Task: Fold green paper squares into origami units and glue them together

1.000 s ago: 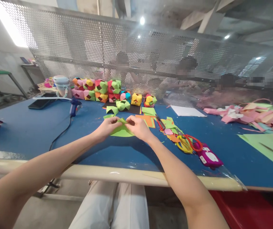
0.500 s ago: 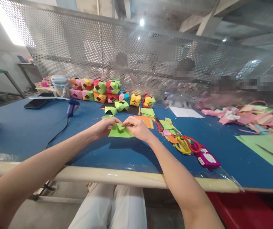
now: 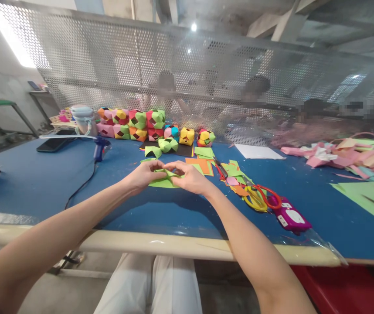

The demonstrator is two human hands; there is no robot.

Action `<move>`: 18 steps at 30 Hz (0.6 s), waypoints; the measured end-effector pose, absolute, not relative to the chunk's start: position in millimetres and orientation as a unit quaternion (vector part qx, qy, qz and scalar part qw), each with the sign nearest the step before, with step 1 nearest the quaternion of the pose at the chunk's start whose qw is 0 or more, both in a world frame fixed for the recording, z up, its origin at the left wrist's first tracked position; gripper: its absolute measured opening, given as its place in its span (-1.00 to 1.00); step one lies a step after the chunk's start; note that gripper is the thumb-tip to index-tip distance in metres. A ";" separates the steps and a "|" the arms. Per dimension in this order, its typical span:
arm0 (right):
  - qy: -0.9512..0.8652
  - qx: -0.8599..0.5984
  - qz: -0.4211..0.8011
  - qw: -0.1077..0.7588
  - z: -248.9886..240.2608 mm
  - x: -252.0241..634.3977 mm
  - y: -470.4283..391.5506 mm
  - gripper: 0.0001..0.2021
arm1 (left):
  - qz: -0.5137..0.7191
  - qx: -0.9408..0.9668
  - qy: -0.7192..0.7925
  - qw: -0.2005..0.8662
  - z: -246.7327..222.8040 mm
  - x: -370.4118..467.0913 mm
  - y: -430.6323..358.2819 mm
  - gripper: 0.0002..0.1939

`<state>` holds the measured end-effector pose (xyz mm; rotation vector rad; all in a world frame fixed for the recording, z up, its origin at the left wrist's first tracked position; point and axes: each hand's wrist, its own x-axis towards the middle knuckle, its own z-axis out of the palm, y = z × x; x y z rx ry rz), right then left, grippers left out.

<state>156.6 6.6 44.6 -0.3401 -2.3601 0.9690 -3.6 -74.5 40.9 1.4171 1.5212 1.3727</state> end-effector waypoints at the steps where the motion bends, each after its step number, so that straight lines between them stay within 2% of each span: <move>1: -0.874 -0.147 0.371 0.277 44.3 156.1 6.6 -0.67 | 0.523 0.540 0.582 0.310 41.0 -2.9 -75.0 -0.76; 9: -0.866 -0.210 0.352 0.285 38.7 154.3 12.3 -0.76 | 0.496 0.563 0.611 0.251 40.4 1.4 -77.3 -0.87; 18: -0.881 -0.224 0.328 0.258 50.0 157.6 6.4 -0.79 | 0.461 0.597 0.612 0.240 39.8 -0.7 -77.0 -0.87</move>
